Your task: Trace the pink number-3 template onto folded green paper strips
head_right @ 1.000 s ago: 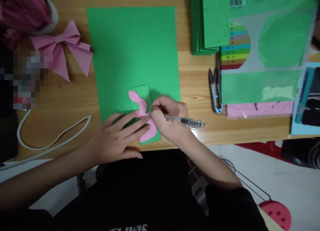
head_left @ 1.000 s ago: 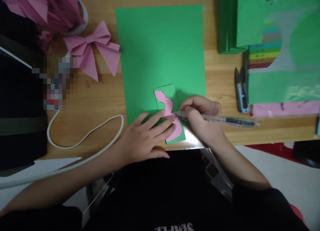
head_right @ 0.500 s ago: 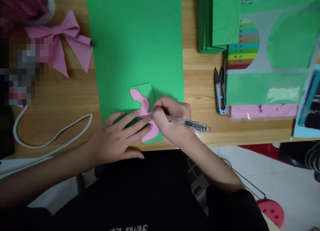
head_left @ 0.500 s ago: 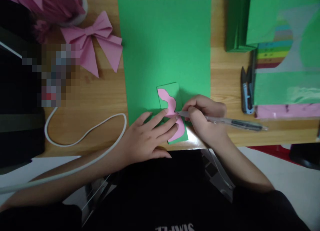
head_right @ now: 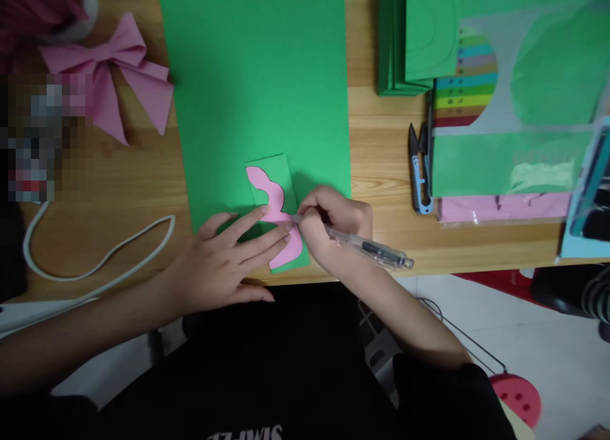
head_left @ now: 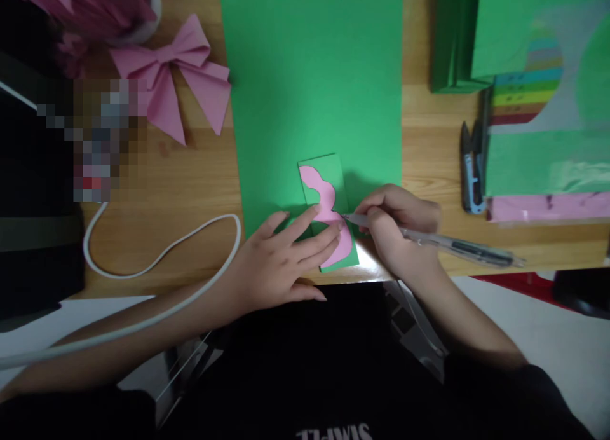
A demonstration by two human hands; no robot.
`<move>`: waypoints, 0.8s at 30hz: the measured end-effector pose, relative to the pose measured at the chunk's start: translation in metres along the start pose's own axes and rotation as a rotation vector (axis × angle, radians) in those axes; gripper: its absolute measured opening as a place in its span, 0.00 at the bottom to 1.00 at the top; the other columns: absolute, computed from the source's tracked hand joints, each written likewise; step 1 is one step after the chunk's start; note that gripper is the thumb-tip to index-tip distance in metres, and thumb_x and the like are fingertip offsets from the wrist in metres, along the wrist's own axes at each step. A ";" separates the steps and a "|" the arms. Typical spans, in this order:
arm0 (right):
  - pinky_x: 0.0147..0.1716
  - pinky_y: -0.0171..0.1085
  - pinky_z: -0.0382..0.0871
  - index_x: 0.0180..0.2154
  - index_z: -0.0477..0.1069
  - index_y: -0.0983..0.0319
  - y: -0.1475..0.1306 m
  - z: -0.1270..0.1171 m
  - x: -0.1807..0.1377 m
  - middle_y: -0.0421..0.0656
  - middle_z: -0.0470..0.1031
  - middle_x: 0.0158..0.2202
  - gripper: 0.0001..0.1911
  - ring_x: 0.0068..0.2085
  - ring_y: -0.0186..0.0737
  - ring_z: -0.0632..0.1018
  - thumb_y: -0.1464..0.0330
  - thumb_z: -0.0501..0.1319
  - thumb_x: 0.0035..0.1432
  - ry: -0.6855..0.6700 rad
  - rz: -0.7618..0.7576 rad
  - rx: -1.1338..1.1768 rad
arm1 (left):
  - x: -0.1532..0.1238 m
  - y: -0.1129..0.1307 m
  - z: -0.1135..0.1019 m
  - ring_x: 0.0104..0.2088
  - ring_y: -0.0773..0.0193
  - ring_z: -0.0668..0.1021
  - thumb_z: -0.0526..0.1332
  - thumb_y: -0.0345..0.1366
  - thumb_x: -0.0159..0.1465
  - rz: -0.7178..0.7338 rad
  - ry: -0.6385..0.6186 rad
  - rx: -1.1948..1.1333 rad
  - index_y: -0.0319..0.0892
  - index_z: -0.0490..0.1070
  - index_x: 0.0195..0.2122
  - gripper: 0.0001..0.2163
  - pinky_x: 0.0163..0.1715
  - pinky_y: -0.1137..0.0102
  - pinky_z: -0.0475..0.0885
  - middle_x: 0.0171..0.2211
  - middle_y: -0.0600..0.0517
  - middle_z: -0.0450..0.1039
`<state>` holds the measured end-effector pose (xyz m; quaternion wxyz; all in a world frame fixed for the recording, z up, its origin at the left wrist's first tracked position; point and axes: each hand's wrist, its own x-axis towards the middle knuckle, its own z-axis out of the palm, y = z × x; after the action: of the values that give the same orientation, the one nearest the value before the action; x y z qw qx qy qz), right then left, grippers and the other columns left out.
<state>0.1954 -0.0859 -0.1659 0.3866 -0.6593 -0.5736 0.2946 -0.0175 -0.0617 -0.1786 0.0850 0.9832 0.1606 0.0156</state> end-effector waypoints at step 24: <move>0.20 0.30 0.64 0.29 0.71 0.61 0.001 0.002 -0.032 0.33 0.72 0.21 0.07 0.19 0.27 0.68 0.74 0.56 0.56 0.112 -0.025 -0.084 | 0.002 0.001 -0.004 0.64 0.47 0.63 0.51 0.62 0.67 -0.008 0.004 0.017 0.44 0.66 0.63 0.32 0.50 0.57 0.61 0.65 0.55 0.64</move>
<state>0.1886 -0.1169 -0.1696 0.3938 -0.6832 -0.5710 0.2283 -0.0158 -0.0612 -0.1746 0.0764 0.9832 0.1649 0.0159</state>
